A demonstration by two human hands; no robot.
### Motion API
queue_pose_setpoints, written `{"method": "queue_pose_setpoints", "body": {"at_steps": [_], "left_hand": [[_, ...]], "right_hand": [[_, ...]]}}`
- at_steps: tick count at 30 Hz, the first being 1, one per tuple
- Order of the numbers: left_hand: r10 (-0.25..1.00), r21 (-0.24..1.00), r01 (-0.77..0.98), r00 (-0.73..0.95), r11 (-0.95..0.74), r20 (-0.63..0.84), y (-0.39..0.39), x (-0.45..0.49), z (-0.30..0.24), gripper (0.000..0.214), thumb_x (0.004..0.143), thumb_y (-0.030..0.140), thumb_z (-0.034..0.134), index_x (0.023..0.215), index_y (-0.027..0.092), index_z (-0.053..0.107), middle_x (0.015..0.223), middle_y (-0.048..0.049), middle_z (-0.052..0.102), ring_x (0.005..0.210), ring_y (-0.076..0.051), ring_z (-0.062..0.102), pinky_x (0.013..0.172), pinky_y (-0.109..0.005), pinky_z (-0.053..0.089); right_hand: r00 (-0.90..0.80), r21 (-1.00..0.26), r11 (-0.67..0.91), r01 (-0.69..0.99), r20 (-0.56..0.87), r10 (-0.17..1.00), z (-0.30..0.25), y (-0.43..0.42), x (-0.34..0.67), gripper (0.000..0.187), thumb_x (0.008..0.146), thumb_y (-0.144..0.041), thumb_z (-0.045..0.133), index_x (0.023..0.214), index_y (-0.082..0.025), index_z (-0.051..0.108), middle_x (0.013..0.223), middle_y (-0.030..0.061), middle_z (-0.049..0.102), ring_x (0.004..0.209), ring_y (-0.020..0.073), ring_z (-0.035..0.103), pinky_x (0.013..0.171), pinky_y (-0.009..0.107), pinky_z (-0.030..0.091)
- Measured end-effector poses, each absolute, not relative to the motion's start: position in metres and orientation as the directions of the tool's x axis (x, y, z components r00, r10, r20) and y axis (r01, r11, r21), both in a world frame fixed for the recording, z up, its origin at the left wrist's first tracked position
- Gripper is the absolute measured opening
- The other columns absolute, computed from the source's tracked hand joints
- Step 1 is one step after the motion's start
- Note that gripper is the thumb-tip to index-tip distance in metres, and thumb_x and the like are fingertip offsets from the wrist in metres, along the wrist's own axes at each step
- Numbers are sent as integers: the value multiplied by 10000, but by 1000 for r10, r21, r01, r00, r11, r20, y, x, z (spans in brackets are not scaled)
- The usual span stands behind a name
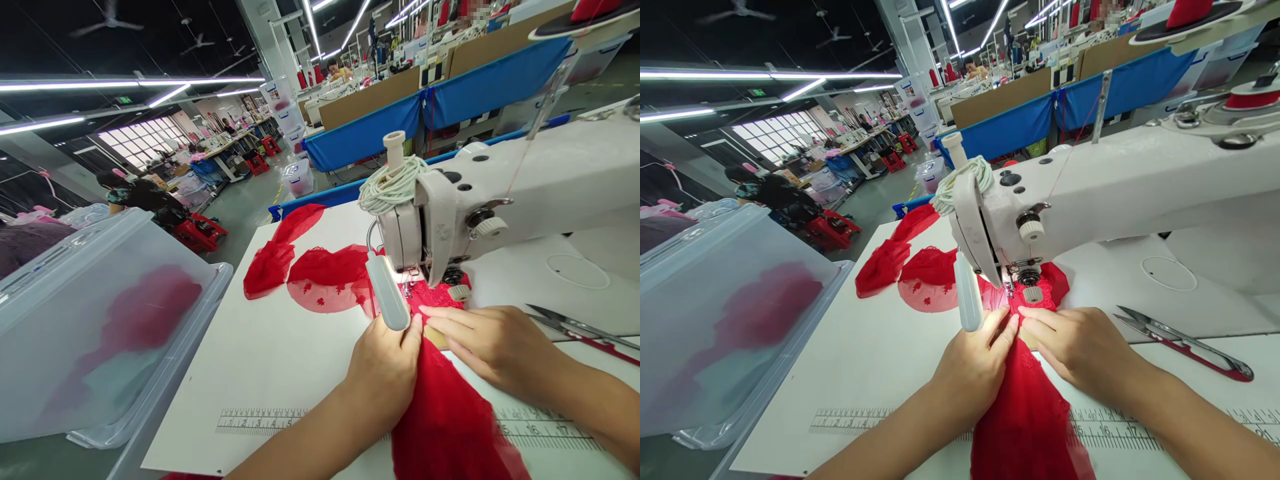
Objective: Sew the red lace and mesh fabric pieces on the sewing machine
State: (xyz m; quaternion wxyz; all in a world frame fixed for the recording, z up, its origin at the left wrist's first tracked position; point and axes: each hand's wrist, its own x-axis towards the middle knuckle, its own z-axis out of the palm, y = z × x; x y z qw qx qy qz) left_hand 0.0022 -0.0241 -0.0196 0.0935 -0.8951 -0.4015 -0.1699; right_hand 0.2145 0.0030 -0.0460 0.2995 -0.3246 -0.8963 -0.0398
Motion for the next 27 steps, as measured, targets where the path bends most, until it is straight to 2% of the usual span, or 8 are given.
{"method": "queue_pose_setpoints", "body": {"at_steps": [7,14,18,22,27], "left_hand": [[645,-88,727,653,-681,397,-23,-1,-26,403,959,34,304,1229,35,602,1092,-218,691,850,-253,666,652,-380,593],[657,-122,746,641,-654,398,-25,1,-27,382,967,22,328,1214,58,616,1111,-213,687,848,-246,675,583,-335,562],[628,-154,740,645,-654,435,-24,1,-29,358,950,17,382,1231,36,603,1034,-196,698,802,-237,668,575,-323,537],[609,-185,745,641,-641,467,-22,1,-30,379,924,-5,382,1227,29,606,991,-185,707,798,-244,664,578,-328,528],[657,-192,769,626,-610,420,-20,1,-30,381,937,17,373,1214,72,627,997,-174,708,815,-237,658,580,-321,536]], "right_hand": [[-634,-73,807,586,579,513,-41,4,213,372,1003,-152,353,944,-182,718,954,79,782,636,177,694,486,307,451],[-630,-72,807,587,585,510,-38,4,212,325,967,-118,399,971,-184,717,973,81,783,640,174,701,509,294,477],[-630,-48,808,587,600,493,-33,6,211,340,970,-119,378,930,-182,710,944,74,787,583,165,684,457,298,454],[-619,-53,800,598,604,502,-32,9,210,334,976,-119,360,978,-162,691,945,65,789,598,164,700,437,293,463],[-595,-86,776,624,592,544,-38,9,211,336,961,-104,364,1016,-171,688,1034,69,783,660,173,721,450,292,473]]}}
